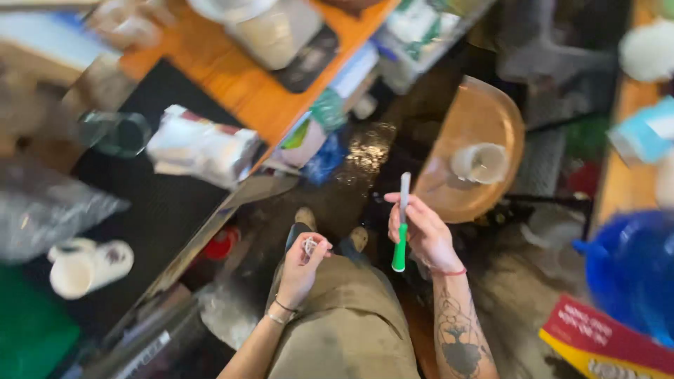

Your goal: The person fills a small cup with water from a large dispenser, then uses a green-handled whisk to stir the contents. They move around a cluttered workspace, handling a white mug and a digital scale before returning to the dispenser to fill the cup again.

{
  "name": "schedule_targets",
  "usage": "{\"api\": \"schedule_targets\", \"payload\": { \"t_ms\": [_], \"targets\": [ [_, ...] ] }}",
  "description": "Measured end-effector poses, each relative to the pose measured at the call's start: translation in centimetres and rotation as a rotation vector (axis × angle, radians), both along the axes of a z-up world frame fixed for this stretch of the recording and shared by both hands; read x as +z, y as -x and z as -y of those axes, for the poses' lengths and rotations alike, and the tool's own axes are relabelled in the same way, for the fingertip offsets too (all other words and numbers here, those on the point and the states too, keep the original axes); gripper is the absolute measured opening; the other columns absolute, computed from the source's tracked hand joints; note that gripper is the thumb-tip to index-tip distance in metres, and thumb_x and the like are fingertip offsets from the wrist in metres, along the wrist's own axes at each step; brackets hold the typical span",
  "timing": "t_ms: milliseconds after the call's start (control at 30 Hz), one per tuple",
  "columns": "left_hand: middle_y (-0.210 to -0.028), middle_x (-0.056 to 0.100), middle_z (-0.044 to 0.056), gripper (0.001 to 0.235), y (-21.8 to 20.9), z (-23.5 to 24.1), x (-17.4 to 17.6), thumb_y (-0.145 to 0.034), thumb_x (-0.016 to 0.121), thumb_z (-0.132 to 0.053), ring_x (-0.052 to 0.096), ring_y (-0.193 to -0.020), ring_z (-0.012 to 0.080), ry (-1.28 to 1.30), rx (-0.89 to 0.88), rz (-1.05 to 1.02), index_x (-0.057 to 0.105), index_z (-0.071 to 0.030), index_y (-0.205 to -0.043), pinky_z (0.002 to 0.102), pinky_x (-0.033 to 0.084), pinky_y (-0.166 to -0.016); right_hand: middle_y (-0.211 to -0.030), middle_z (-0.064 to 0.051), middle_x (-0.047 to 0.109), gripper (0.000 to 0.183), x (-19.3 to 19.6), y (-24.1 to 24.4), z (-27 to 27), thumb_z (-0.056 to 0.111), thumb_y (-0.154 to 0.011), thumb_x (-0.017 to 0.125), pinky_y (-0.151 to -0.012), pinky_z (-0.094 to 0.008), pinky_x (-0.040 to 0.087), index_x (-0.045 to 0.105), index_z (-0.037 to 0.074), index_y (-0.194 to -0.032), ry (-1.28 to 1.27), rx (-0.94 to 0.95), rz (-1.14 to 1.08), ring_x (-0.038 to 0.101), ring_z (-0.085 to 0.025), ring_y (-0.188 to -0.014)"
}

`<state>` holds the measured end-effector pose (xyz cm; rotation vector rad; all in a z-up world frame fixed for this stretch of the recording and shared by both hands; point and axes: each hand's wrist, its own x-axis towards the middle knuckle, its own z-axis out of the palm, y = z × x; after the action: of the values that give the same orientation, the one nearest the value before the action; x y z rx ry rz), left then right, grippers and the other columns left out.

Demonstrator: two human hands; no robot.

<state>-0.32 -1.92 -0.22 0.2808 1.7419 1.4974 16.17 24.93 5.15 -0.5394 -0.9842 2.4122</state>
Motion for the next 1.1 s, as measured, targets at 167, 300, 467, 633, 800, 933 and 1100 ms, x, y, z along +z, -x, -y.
{"api": "schedule_targets", "payload": {
  "t_ms": [167, 300, 467, 633, 800, 933, 1100],
  "targets": [
    [-0.109, 0.088, 0.011, 0.014, 0.0, 8.8, -2.3, -0.116, 0.076, -0.020, 0.082, -0.091, 0.0142, 0.076, 0.252, 0.068, 0.074, -0.009, -0.125, 0.026, 0.065, -0.087, -0.081, -0.019, 0.062, 0.045, -0.9, 5.2, 5.6, 0.020, -0.120, 0.053, -0.055, -0.038, 0.054, 0.061, -0.013, -0.149, 0.072, 0.395, 0.095, 0.066, -0.027, -0.060],
    [-0.107, 0.088, 0.013, 0.016, -0.3, 14.4, -4.7, -0.115, 0.078, -0.020, 0.083, -0.089, 0.0157, 0.080, 0.449, 0.065, 0.075, -0.006, -0.124, 0.028, 0.068, -0.085, -0.080, -0.014, 0.065, 0.034, -1.9, 10.2, 11.3, 0.015, -0.118, 0.055, -0.050, -0.030, 0.052, 0.066, -0.011, -0.138, 0.109, 0.737, 0.195, 0.069, -0.020, -0.057],
    [-0.116, 0.091, 0.010, 0.026, 1.9, 19.0, 2.7, -0.112, 0.081, -0.017, 0.085, -0.096, 0.0142, -0.004, 0.628, 0.053, 0.080, -0.012, -0.137, 0.029, 0.069, -0.090, -0.077, -0.014, 0.062, 0.029, -4.2, 16.4, 19.7, 0.016, -0.116, 0.058, -0.045, -0.031, 0.048, 0.068, -0.007, -0.132, 0.050, 1.057, 0.298, 0.064, -0.021, -0.055],
    [-0.137, 0.087, 0.020, 0.043, 2.4, 24.1, 0.2, -0.110, 0.081, -0.011, 0.087, -0.105, 0.0231, -0.165, 0.836, 0.057, 0.075, -0.007, -0.153, 0.039, 0.071, -0.096, -0.076, -0.017, 0.061, 0.025, -4.6, 20.4, 27.9, 0.011, -0.117, 0.055, -0.042, -0.034, 0.047, 0.067, -0.005, -0.133, -0.012, 1.243, 0.465, 0.061, -0.025, -0.054],
    [-0.136, 0.086, 0.021, 0.041, 2.5, 28.5, -6.6, -0.110, 0.075, -0.002, 0.087, -0.103, 0.0255, -0.393, 1.197, 0.323, 0.075, -0.005, -0.152, 0.034, 0.072, -0.090, -0.075, -0.016, 0.053, 0.026, -6.7, 23.3, 34.1, 0.011, -0.121, 0.051, -0.037, -0.033, 0.038, 0.057, -0.004, -0.141, -0.006, 1.217, 0.636, 0.052, -0.025, -0.051],
    [-0.120, 0.091, 0.016, 0.031, 0.7, 32.2, -13.3, -0.106, 0.072, -0.003, 0.089, -0.091, 0.0242, -0.336, 1.401, 0.426, 0.080, -0.009, -0.136, 0.026, 0.072, -0.078, -0.077, -0.012, 0.050, 0.029, -10.0, 26.0, 38.4, 0.015, -0.119, 0.052, -0.037, -0.031, 0.037, 0.064, -0.002, -0.140, -0.042, 1.295, 0.717, 0.052, -0.024, -0.054],
    [-0.115, 0.092, 0.016, 0.019, -1.7, 37.0, -17.3, -0.110, 0.076, -0.007, 0.091, -0.093, 0.0270, -0.246, 1.516, 0.482, 0.080, -0.010, -0.129, 0.029, 0.072, -0.079, -0.078, -0.002, 0.046, 0.033, -19.0, 28.3, 42.6, 0.026, -0.119, 0.051, -0.037, -0.025, 0.035, 0.065, 0.007, -0.143, -0.026, 1.438, 0.784, 0.049, -0.016, -0.055]
  ]
}}
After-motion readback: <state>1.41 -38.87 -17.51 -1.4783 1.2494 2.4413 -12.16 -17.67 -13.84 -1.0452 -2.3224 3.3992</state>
